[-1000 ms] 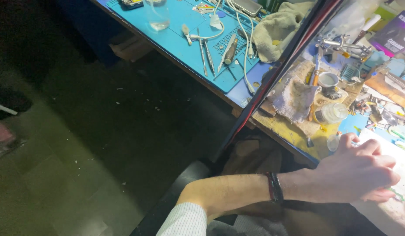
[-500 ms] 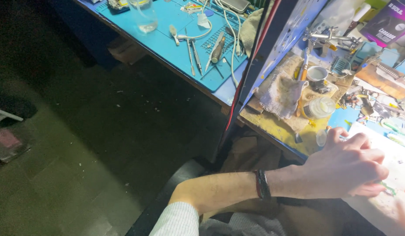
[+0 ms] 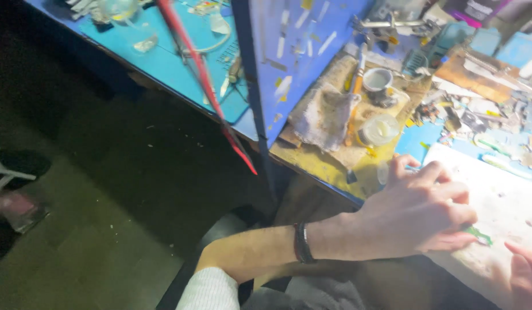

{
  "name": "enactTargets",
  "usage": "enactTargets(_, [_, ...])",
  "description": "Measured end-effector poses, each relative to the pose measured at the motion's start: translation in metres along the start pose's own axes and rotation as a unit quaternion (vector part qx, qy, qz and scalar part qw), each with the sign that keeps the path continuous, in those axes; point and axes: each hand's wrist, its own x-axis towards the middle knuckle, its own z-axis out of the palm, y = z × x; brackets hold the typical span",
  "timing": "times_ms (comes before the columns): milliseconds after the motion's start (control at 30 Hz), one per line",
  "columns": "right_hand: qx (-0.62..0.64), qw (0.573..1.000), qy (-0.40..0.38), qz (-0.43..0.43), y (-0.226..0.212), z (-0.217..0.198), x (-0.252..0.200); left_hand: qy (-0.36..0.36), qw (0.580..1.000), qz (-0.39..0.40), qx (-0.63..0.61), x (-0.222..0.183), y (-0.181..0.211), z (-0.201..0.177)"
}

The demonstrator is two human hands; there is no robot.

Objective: Touching up solder joints on a micro-USB port of a small PCB using solder paste and a soldering iron.

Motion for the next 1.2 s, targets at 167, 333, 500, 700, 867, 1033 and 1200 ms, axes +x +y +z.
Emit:
enactTargets(167, [-0.137,0.975,0.013,-0.172,-0.103,-0.016,-0.024,-0.013,0.999,0.049,0.004,0.006,0.006,-0.003])
enactTargets(333, [-0.132,0.904,0.055,-0.404,-0.121,-0.025,-0.003,0.014,0.998,0.058,0.031,0.018,0.006,0.001])
enactTargets(500, [-0.146,0.877,0.027,-0.456,-0.124,-0.025,0.007,-0.013,0.998,0.054,0.010,0.022,0.006,0.004])
enactTargets(700, [-0.161,0.848,-0.033,-0.504,-0.133,-0.021,0.020,-0.033,0.999,0.040,0.010,0.022,0.001,0.003])
enactTargets(867, [-0.187,0.833,-0.098,-0.511,-0.134,-0.025,0.024,-0.041,0.999,0.025,0.008,0.021,-0.002,0.005])
enactTargets(1033, [-0.197,0.842,-0.126,-0.486,-0.138,-0.026,0.024,-0.038,0.999,0.013,-0.021,0.022,-0.003,0.006])
enactTargets(1200, [-0.190,0.837,-0.131,-0.496,-0.131,-0.029,0.021,-0.039,0.999,0.013,-0.029,0.020,-0.004,0.007])
